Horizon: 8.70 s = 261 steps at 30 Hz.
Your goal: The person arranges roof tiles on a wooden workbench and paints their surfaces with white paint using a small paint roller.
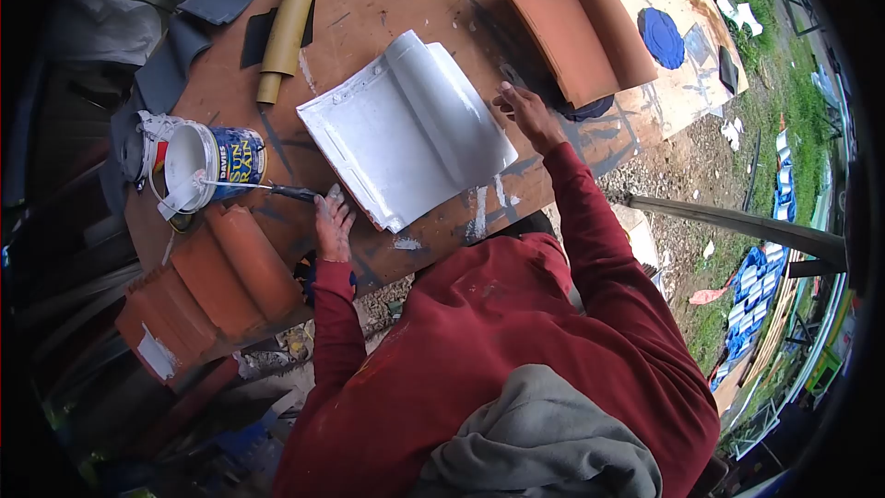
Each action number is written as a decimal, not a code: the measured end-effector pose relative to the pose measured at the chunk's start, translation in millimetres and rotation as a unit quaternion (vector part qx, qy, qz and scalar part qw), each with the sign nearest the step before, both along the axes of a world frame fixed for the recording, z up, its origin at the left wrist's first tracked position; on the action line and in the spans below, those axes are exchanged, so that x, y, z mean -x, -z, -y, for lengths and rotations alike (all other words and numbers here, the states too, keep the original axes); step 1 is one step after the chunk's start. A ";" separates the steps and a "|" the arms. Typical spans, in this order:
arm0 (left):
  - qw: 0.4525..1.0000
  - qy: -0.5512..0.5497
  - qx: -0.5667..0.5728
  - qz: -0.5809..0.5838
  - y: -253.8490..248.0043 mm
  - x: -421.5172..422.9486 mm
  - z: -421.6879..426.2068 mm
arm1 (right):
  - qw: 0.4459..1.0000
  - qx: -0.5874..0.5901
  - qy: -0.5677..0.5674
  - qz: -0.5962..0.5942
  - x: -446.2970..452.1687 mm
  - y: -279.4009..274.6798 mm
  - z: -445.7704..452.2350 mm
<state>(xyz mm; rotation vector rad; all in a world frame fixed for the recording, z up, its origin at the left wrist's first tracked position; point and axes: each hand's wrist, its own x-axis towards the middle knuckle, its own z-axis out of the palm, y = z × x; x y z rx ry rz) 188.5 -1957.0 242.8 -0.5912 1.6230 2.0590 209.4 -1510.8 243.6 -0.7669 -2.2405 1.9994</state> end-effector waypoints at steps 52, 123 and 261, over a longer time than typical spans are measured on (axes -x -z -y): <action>0.990 -0.055 0.108 -0.072 -19.1 -98.3 -69.4 | 0.983 0.105 -0.149 -0.001 132.6 -128.1 -63.1; 0.974 0.041 0.159 -0.157 9.3 18.0 -479.6 | 0.992 -0.063 0.055 0.092 22.0 -45.9 -385.5; 0.688 0.023 0.625 -0.368 70.8 -109.0 109.3 | 0.778 -0.401 -0.452 0.170 95.9 -146.2 -28.7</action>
